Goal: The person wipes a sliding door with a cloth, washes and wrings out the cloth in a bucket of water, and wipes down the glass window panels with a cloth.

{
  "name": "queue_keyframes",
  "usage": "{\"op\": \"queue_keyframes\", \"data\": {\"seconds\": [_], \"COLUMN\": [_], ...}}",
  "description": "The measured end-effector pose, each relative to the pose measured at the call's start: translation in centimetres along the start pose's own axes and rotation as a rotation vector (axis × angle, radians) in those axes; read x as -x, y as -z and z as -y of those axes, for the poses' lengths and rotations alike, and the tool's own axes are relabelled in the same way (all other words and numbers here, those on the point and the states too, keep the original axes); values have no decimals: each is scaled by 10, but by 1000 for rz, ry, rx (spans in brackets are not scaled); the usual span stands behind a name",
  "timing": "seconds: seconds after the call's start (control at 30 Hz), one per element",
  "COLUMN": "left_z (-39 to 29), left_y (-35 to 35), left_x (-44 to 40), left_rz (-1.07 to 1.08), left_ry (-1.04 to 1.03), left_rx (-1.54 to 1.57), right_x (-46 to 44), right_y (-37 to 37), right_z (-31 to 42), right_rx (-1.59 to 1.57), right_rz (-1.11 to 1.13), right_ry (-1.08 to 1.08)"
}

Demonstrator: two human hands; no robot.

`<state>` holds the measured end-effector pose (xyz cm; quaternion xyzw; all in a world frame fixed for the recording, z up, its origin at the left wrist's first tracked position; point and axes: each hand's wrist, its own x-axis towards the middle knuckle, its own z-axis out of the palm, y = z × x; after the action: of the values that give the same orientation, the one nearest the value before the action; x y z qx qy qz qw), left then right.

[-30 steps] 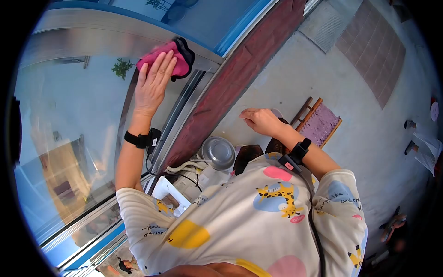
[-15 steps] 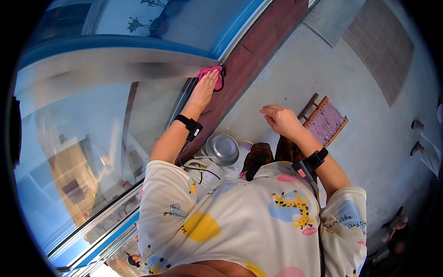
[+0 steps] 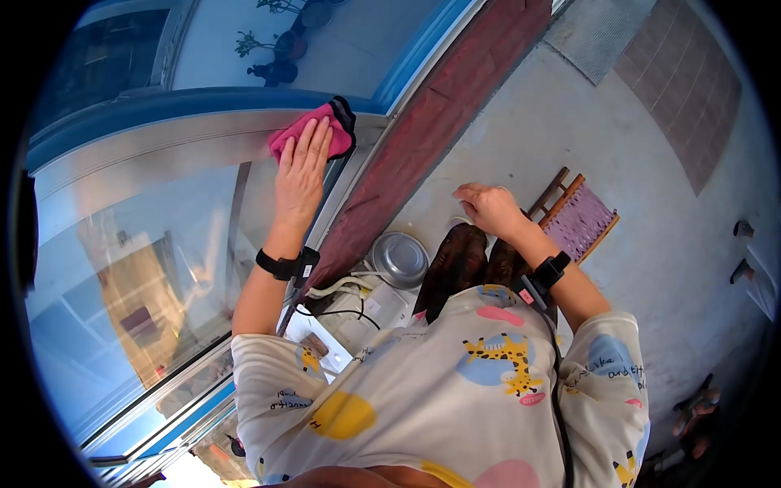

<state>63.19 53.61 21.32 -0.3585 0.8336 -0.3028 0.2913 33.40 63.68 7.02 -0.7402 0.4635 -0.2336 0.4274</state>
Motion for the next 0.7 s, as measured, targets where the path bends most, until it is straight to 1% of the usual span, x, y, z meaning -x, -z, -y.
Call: {"op": "queue_keyframes", "data": {"seconds": [0.1,0.17,0.2,0.23,0.33,0.37,0.43,0.47,0.53,0.6,0.7], "left_z": [-35,-61,-73,-79,-83,-69,-25,1,62,121,195], "left_y": [-43,-71,-78,-85,-88,-76,-40,-12,48,110,170], "left_x": [-22,-34,-41,-44,-47,-41,-22,-9,21,47,69], "left_rz": [48,37,81,73,108,108,-41,-93,-223,-306,-541], "left_ry": [-168,-193,-233,-223,-255,-240,-149,-66,108,347,642], "left_rx": [-78,-135,-193,-194,-167,-170,-51,-4,-28,0,-184], "right_x": [4,12,15,18,28,29,28,27,22,11,-8], "right_y": [-6,-9,-7,-6,0,1,2,3,8,12,15], "right_z": [4,0,1,3,7,7,6,4,8,17,29], "right_rx": [-47,-17,-3,8,47,53,54,49,54,41,41], "right_rz": [12,-5,33,28,73,69,59,52,39,22,10], "right_ry": [-31,-51,-89,-85,-127,-119,-81,-66,-32,9,58]}}
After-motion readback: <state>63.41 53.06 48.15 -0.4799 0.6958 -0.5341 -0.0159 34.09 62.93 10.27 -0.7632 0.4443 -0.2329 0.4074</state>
